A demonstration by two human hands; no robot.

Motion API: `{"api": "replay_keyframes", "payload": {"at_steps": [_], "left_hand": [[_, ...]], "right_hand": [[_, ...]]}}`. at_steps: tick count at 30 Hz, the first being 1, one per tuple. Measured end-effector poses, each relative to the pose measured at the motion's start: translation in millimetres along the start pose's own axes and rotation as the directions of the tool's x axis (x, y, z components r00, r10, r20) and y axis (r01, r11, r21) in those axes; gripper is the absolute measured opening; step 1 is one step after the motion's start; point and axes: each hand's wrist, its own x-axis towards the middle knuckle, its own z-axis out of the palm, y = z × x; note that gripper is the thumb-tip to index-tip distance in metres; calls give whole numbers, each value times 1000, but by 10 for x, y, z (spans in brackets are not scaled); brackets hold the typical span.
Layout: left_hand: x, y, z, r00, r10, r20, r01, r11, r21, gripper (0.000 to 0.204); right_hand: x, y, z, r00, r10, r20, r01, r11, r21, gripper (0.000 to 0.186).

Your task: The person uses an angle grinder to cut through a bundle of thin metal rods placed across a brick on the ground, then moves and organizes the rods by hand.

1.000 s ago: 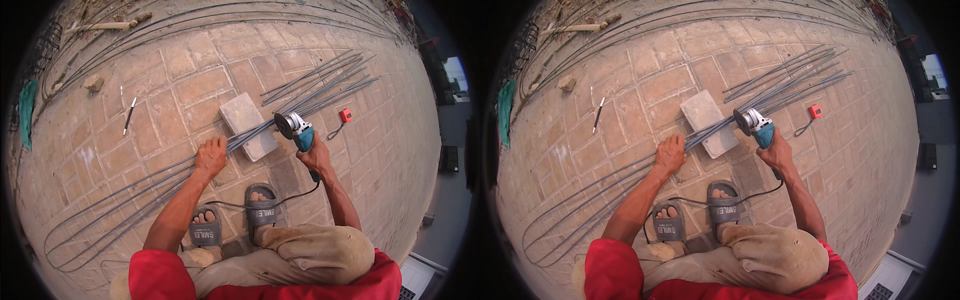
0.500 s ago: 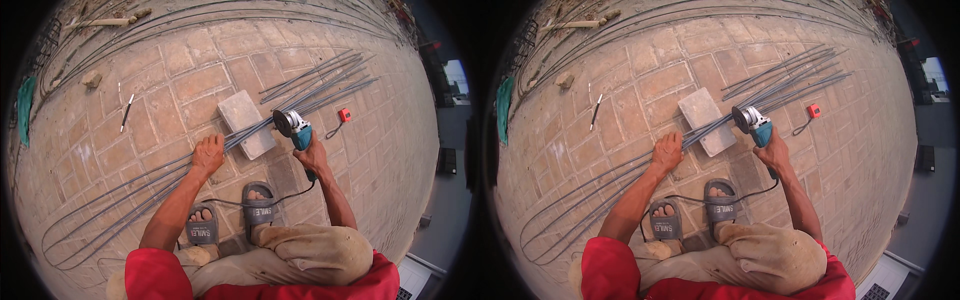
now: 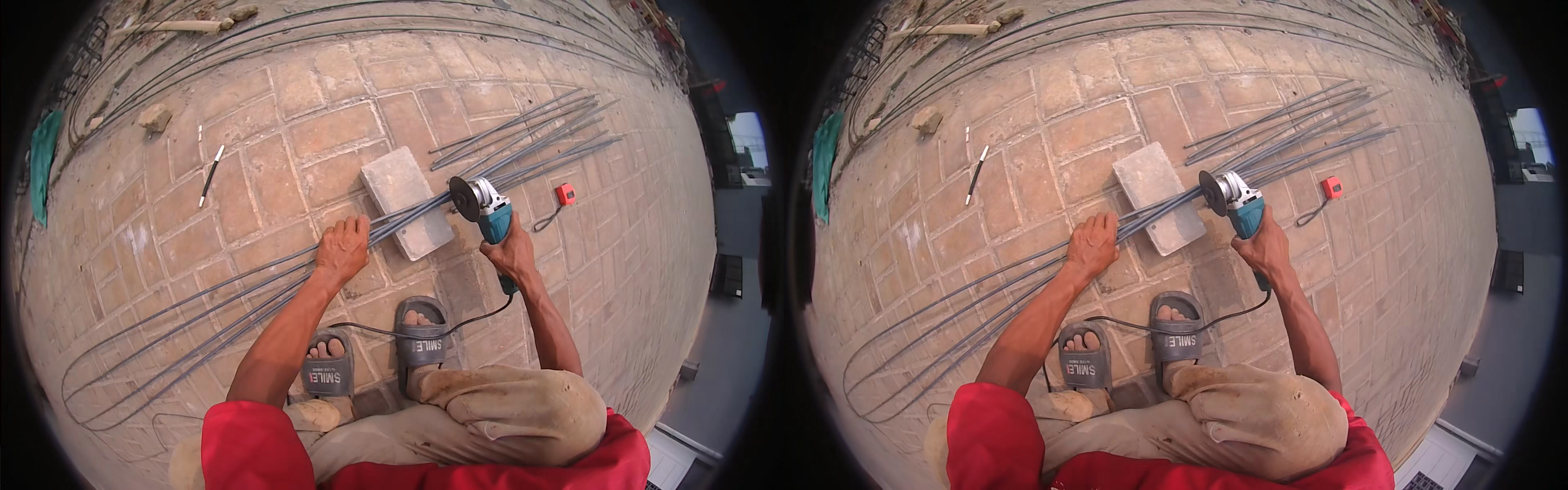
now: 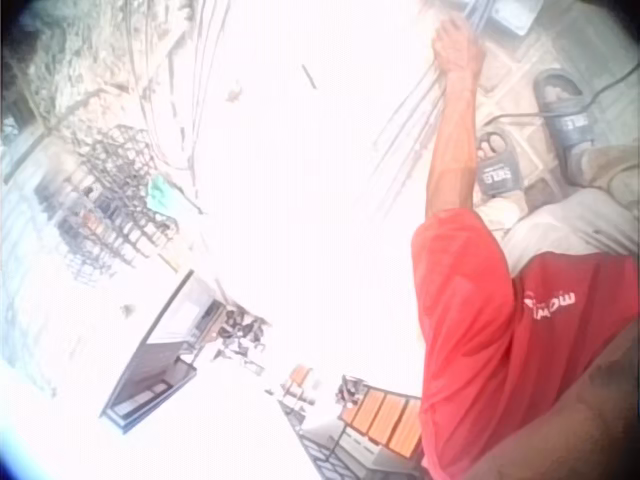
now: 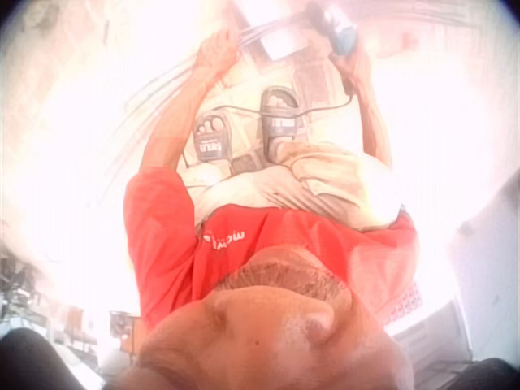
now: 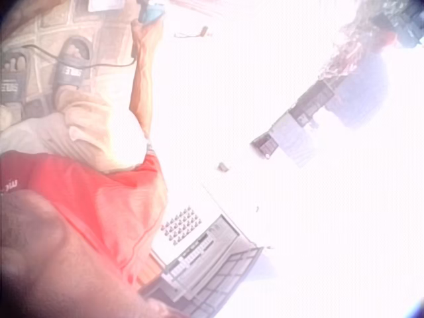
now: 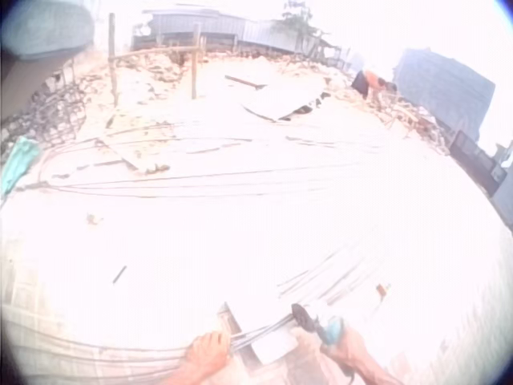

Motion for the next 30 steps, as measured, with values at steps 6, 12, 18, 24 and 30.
{"api": "replay_keyframes", "payload": {"at_steps": [6, 12, 18, 24, 30], "left_hand": [[8, 6, 0, 1000, -4, -8, 4, 1000, -23, 31], [-28, -26, 1, 1000, -13, 2, 13, 1000, 7, 29], [14, 13, 9, 995, -46, 87, 46, 999, -5, 51], [15, 30, 34, 995, -49, 92, 50, 999, -11, 50], [-65, -59, -12, 1000, -9, -7, 9, 1000, -12, 34]], "right_hand": [[12, -19, 8, 1000, 4, -10, -4, 1000, 2, 65], [19, -27, 34, 1000, 3, -1, -3, 1000, 2, 64], [35, 19, 3, 1000, -1, -7, 1, 1000, -23, 64], [37, 27, -21, 1000, -8, 6, 8, 1000, -27, 64], [-15, -90, -8, 1000, -15, 14, 16, 1000, -25, 65]]}}
